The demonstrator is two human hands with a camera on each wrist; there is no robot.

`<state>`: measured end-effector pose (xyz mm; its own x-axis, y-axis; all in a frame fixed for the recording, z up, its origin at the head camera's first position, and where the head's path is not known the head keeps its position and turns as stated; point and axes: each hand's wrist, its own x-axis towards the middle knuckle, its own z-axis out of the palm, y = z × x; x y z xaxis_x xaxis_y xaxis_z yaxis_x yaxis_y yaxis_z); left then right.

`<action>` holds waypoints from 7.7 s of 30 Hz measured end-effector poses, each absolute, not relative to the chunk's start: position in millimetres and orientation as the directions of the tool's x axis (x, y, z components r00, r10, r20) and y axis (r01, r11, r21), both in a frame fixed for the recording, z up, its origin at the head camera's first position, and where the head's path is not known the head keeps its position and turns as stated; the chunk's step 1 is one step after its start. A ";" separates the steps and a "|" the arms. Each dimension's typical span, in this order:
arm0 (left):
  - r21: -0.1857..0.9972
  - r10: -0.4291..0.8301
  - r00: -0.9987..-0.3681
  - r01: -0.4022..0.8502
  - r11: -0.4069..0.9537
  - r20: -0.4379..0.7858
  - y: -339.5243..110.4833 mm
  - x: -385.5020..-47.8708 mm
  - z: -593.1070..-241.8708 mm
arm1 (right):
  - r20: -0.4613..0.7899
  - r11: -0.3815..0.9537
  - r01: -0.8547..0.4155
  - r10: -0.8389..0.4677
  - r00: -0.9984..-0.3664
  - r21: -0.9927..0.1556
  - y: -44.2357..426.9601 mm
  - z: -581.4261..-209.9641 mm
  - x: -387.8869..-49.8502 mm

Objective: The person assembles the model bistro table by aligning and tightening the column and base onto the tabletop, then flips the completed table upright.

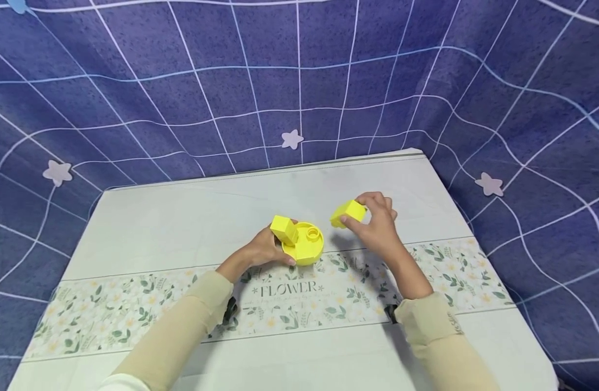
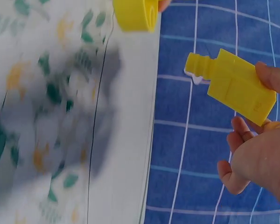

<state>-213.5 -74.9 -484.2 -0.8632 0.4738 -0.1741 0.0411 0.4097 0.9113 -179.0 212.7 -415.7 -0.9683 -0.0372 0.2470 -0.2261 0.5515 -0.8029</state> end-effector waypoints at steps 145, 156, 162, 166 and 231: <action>0.920 0.515 -0.839 0.046 0.389 -0.175 -73.6 -203.7 -455.0 | 0.116 0.623 -0.415 -0.463 -0.879 -0.663 154.0 -425.1 -220.8; 0.915 0.497 -0.850 0.048 0.401 -0.173 -74.1 -202.8 -455.7 | 0.055 0.707 -0.305 -0.354 -0.934 -0.638 161.4 -431.0 -220.4; 0.912 0.488 -0.853 0.035 0.410 -0.187 -74.0 -202.5 -455.2 | 0.076 0.656 -0.379 -0.441 -0.894 -0.653 169.7 -430.5 -221.2; 0.911 0.492 -0.850 0.034 0.410 -0.189 -74.3 -202.1 -454.1 | 0.097 0.683 -0.352 -0.382 -0.919 -0.640 167.0 -432.6 -220.0; 0.911 0.510 -0.847 0.082 0.404 -0.150 -75.6 -216.6 -494.1 | 0.138 0.578 -0.431 -0.481 -0.866 -0.693 169.1 -441.2 -200.6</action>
